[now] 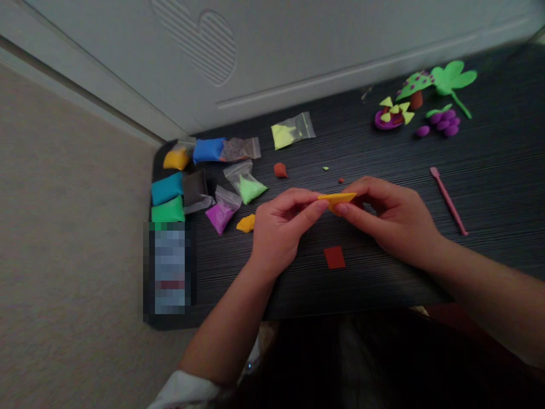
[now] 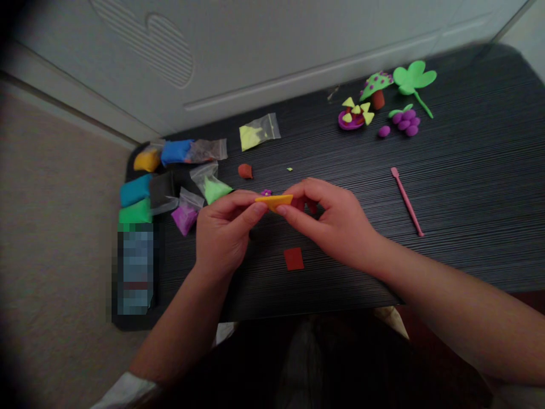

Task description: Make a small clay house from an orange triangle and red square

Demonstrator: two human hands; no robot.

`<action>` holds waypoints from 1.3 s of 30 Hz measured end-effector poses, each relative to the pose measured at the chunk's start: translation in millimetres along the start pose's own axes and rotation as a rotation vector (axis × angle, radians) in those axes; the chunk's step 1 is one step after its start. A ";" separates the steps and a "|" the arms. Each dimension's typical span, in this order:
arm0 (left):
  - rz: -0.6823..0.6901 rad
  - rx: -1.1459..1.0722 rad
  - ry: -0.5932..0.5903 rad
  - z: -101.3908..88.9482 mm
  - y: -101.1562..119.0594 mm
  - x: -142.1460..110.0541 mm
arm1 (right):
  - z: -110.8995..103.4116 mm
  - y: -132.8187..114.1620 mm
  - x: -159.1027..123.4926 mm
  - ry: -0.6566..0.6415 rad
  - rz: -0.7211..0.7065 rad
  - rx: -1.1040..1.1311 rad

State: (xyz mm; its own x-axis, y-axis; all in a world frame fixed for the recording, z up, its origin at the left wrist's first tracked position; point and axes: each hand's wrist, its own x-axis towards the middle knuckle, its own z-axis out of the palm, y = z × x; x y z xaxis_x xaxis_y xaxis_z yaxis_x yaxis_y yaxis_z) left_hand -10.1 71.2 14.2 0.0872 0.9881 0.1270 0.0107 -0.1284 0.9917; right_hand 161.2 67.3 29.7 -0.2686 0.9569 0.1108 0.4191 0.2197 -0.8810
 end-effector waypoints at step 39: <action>0.132 0.135 -0.103 -1.4 3.8 1.0 | 0.4 3.1 0.4 -0.042 -0.154 -0.203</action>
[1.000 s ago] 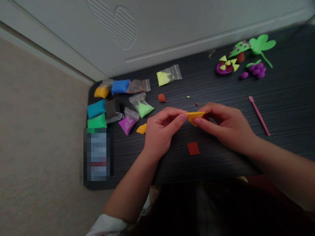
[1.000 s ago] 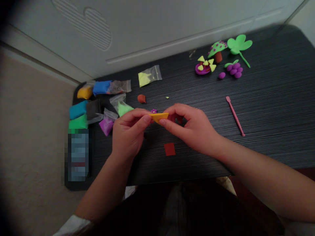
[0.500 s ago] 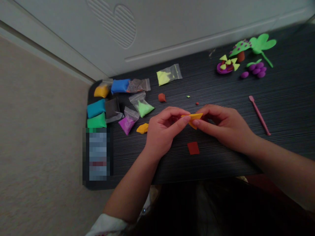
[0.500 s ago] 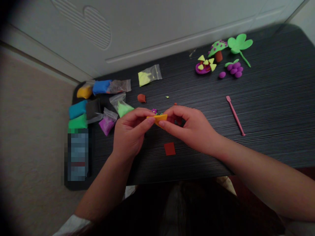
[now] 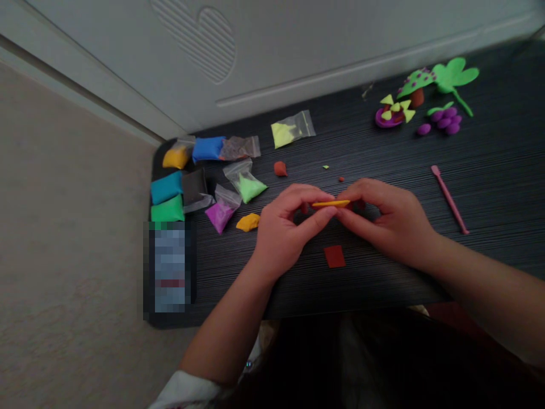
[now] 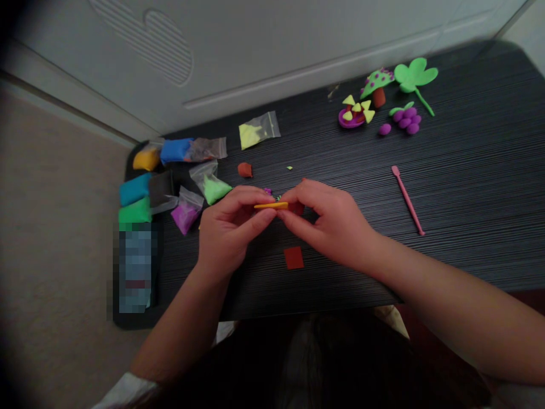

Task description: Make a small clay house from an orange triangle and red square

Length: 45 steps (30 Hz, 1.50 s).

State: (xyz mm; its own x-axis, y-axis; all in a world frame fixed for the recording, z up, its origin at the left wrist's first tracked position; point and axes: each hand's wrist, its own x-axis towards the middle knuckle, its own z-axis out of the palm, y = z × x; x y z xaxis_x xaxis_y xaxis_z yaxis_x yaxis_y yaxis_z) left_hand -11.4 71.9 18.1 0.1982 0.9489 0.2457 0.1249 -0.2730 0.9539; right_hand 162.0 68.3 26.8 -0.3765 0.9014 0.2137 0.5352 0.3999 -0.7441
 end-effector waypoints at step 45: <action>-0.085 -0.073 0.036 -1.3 -2.5 0.9 | -0.5 -1.9 2.0 0.000 0.101 0.114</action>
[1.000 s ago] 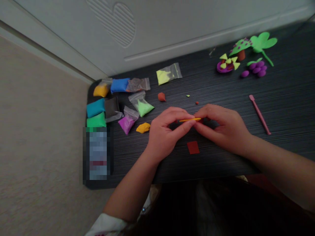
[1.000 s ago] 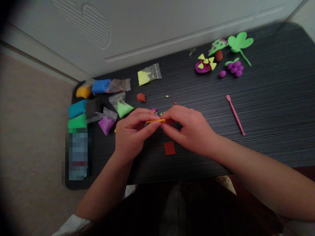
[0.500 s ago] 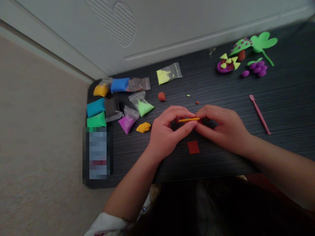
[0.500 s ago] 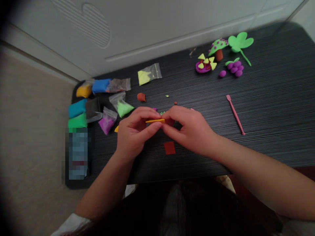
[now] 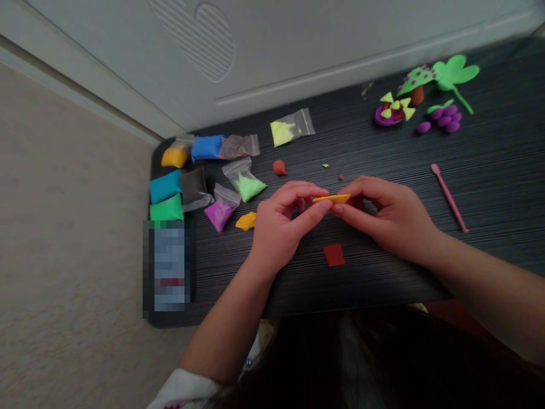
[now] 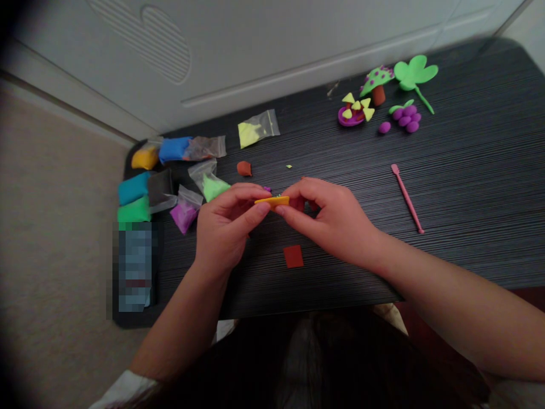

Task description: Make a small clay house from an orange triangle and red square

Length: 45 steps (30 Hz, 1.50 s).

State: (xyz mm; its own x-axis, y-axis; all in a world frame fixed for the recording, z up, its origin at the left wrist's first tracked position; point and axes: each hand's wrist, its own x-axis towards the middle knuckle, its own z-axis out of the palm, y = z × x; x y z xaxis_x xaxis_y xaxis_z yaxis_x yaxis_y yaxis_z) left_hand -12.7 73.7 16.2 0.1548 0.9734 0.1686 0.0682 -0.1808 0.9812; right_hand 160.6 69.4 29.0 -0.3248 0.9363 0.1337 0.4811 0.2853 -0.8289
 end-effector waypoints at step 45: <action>-0.243 -0.400 0.053 7.5 -6.8 -0.9 | -3.1 5.2 3.1 -0.157 0.222 0.308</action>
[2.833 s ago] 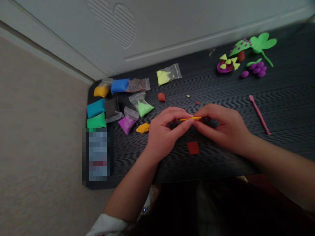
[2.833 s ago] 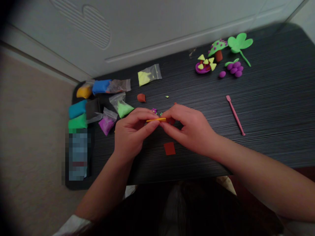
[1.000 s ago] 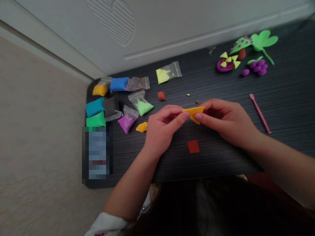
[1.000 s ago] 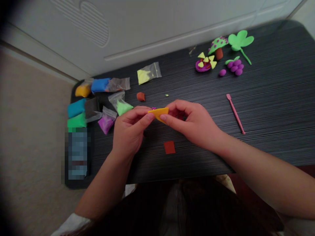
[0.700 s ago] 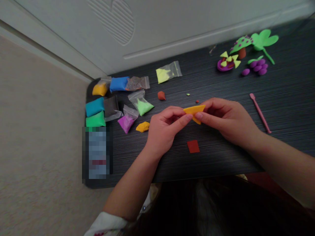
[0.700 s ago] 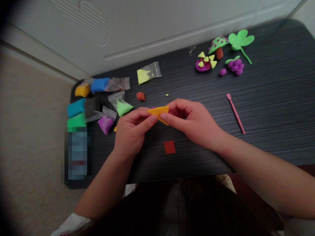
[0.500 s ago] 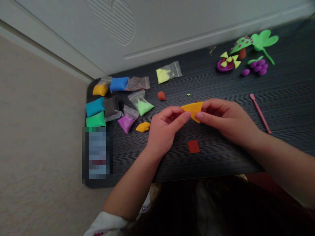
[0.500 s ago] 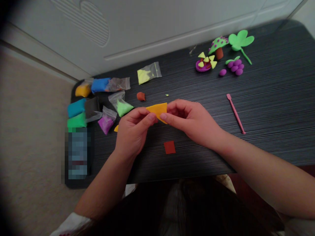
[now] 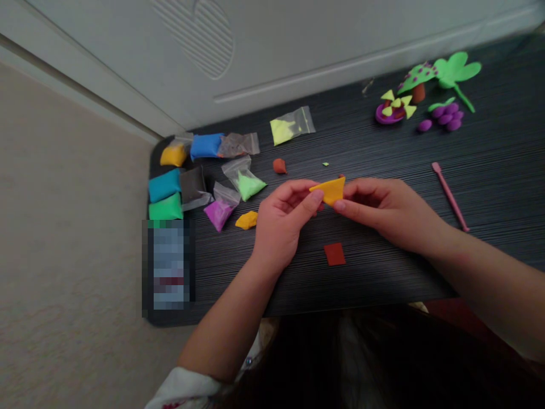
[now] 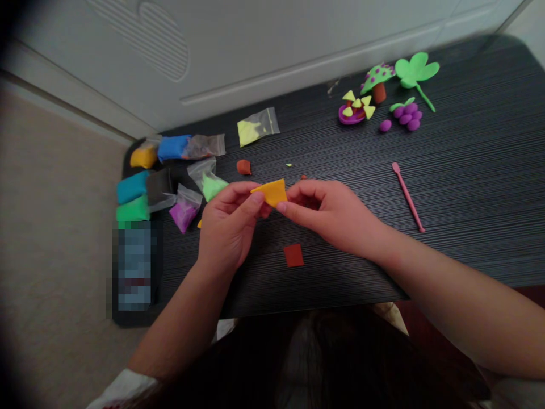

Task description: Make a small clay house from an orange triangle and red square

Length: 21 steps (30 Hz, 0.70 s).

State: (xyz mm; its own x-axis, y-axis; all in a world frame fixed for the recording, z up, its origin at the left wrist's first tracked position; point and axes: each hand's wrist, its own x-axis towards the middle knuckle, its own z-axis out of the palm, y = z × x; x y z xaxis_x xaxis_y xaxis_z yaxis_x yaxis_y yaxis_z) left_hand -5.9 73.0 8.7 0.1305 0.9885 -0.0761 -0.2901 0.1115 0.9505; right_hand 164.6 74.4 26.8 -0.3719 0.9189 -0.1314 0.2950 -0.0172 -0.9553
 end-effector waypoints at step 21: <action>-0.091 -0.163 -0.014 0.5 1.7 1.6 | -4.5 -1.2 1.6 0.086 -0.023 0.001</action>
State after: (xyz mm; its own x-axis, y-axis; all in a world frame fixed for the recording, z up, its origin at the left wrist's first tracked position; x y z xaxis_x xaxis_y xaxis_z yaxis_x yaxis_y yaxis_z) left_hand -5.7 74.7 10.4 0.1760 0.9723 -0.1540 -0.4261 0.2163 0.8785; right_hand 167.6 77.7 28.9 -0.3015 0.9496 -0.0860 0.2860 0.0040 -0.9582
